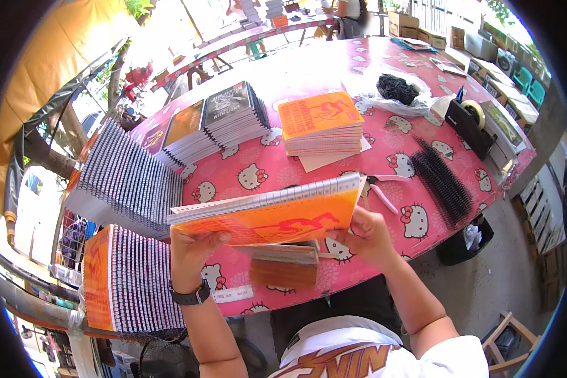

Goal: The person binds books by inserting wire coils into pre-punched holes of book stacks and placing the completed books onto a stack.

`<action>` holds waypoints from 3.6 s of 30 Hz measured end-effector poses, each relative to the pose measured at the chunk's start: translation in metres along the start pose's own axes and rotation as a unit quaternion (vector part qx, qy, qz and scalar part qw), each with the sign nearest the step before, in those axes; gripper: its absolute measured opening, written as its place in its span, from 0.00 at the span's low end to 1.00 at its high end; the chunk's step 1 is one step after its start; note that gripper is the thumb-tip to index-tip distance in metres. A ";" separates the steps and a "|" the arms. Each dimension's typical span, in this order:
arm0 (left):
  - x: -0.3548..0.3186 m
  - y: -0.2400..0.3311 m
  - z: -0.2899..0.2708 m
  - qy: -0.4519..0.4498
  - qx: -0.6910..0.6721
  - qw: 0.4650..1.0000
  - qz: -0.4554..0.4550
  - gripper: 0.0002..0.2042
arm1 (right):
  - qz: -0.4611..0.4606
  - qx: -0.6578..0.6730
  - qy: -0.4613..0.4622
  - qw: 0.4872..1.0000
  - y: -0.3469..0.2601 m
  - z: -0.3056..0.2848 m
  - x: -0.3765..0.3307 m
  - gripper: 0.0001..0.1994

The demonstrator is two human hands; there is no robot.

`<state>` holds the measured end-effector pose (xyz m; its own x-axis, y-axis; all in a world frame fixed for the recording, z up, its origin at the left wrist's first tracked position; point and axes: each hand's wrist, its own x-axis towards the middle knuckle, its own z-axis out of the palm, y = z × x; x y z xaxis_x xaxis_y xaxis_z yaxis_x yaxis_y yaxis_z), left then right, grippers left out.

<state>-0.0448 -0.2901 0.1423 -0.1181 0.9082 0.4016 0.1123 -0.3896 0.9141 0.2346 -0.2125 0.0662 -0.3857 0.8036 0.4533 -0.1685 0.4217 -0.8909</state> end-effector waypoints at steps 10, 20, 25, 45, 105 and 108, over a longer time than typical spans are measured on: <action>0.014 -0.009 -0.007 -0.022 -0.071 0.997 0.009 0.13 | -0.125 -0.194 -0.012 0.973 -0.011 0.006 -0.012 0.09; -0.002 -0.015 -0.010 -0.018 0.003 1.000 -0.021 0.16 | -0.009 -0.194 -0.111 0.975 -0.002 0.007 -0.021 0.15; -0.020 -0.052 -0.005 0.062 -0.058 0.996 -0.025 0.19 | -0.065 -0.150 -0.060 0.985 0.012 0.039 -0.030 0.39; -0.041 -0.069 -0.004 0.208 -0.156 0.961 -0.098 0.23 | 0.282 -0.623 0.158 0.713 0.065 -0.183 0.008 0.08; -0.013 -0.021 0.096 -0.023 0.399 0.904 0.151 0.07 | 0.099 -0.059 -0.333 0.936 -0.022 -0.010 0.078 0.23; -0.009 -0.026 0.105 -0.030 0.474 0.871 0.127 0.10 | 0.177 -0.076 -0.298 0.935 0.039 -0.019 0.108 0.25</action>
<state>0.0572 -0.2717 0.1095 0.0784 0.8285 0.5545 0.8945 -0.3040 0.3278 0.2037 -0.1007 0.0807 -0.8371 0.5471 -0.0044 0.1780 0.2646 -0.9478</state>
